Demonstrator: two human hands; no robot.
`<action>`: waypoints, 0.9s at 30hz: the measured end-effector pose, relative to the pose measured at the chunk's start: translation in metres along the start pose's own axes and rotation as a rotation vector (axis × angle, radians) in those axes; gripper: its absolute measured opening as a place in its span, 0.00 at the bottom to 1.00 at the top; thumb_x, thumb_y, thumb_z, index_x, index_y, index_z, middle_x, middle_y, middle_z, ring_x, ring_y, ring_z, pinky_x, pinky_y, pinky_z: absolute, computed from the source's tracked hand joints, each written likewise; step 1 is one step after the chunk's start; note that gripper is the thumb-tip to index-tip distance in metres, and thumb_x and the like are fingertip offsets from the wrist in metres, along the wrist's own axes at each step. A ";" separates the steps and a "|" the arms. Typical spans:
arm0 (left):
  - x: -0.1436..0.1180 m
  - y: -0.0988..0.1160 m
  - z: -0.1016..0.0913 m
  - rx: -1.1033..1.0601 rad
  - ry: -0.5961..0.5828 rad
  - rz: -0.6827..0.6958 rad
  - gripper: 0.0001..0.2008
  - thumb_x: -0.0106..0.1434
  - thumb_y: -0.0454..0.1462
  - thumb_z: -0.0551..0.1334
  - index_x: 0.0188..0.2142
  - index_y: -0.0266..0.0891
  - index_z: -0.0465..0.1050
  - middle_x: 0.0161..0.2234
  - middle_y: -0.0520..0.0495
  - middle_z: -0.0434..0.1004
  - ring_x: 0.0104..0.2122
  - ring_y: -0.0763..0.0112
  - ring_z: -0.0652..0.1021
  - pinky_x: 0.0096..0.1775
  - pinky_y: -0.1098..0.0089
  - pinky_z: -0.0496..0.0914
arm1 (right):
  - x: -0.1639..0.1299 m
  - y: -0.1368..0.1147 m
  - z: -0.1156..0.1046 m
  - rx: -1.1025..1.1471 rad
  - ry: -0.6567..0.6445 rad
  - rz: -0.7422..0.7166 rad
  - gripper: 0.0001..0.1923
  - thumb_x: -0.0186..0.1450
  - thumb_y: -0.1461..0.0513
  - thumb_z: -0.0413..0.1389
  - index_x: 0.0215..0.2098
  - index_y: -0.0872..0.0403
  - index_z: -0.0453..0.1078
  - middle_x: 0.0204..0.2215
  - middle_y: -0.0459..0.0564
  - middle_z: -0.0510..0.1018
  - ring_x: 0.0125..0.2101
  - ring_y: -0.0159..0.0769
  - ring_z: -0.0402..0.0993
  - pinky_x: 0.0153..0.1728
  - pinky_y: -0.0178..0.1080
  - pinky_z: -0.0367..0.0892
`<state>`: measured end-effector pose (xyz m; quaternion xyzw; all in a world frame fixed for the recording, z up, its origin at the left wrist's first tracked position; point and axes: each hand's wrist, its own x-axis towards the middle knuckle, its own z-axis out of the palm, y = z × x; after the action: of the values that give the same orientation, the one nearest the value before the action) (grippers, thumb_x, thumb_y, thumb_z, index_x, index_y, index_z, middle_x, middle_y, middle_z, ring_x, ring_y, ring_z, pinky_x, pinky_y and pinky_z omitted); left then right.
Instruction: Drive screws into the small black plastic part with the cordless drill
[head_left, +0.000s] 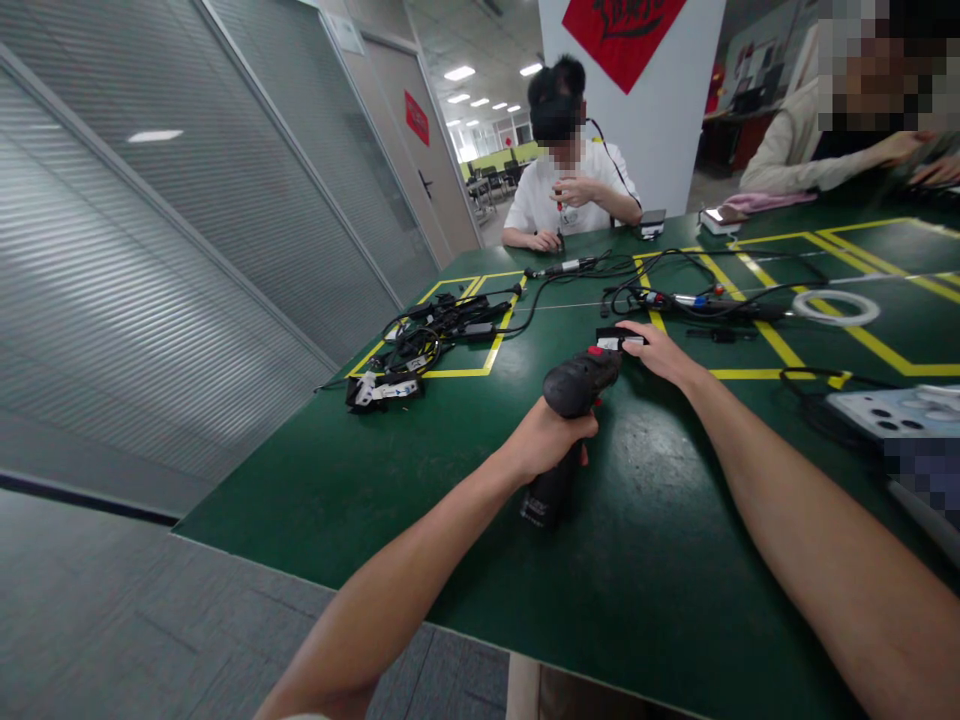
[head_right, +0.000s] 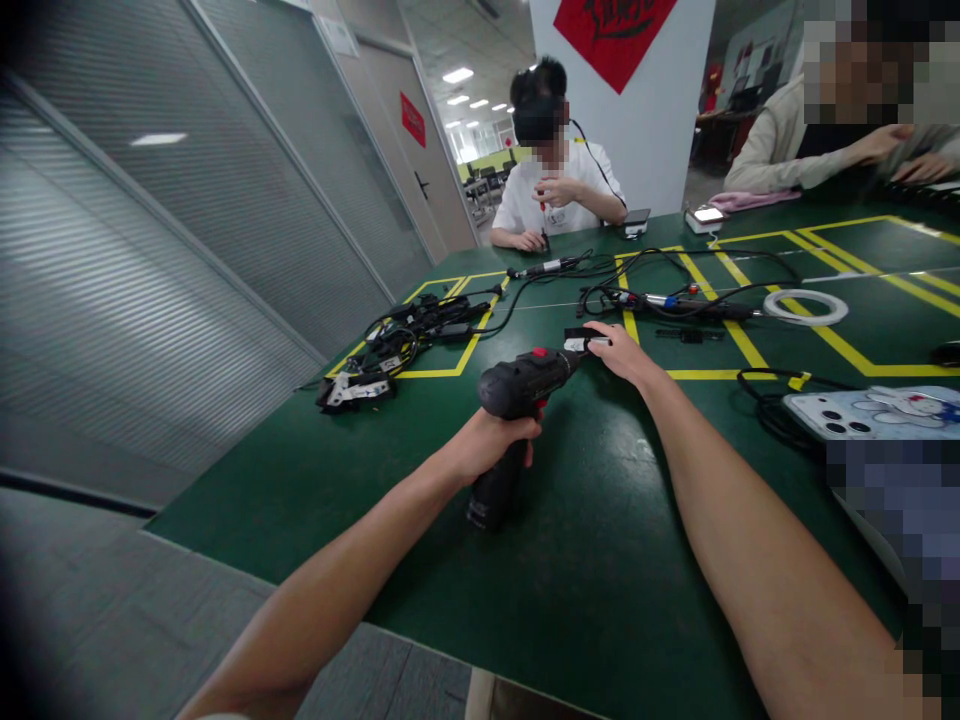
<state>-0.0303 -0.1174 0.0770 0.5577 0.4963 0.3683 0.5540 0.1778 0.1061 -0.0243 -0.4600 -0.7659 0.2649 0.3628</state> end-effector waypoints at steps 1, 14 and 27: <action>0.000 0.000 0.000 0.000 0.001 0.002 0.11 0.52 0.31 0.61 0.38 0.36 0.67 0.32 0.53 0.68 0.16 0.80 0.71 0.20 0.73 0.67 | 0.000 0.000 0.000 0.002 -0.001 0.000 0.28 0.61 0.57 0.53 0.60 0.50 0.67 0.53 0.52 0.71 0.51 0.46 0.69 0.57 0.47 0.61; 0.001 -0.002 0.000 -0.018 -0.017 0.019 0.12 0.53 0.31 0.61 0.39 0.36 0.67 0.32 0.53 0.67 0.17 0.80 0.72 0.20 0.73 0.68 | 0.001 0.001 0.000 0.006 0.005 0.000 0.28 0.60 0.57 0.54 0.60 0.49 0.68 0.52 0.52 0.71 0.50 0.46 0.69 0.58 0.47 0.61; 0.002 -0.004 -0.002 -0.006 -0.019 0.029 0.09 0.53 0.32 0.61 0.36 0.36 0.67 0.30 0.54 0.66 0.17 0.79 0.72 0.20 0.73 0.68 | 0.004 0.005 0.002 0.025 0.005 0.005 0.28 0.59 0.58 0.54 0.59 0.48 0.68 0.52 0.51 0.71 0.51 0.46 0.70 0.57 0.47 0.62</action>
<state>-0.0321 -0.1158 0.0729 0.5668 0.4819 0.3722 0.5550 0.1776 0.1118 -0.0279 -0.4578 -0.7606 0.2742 0.3697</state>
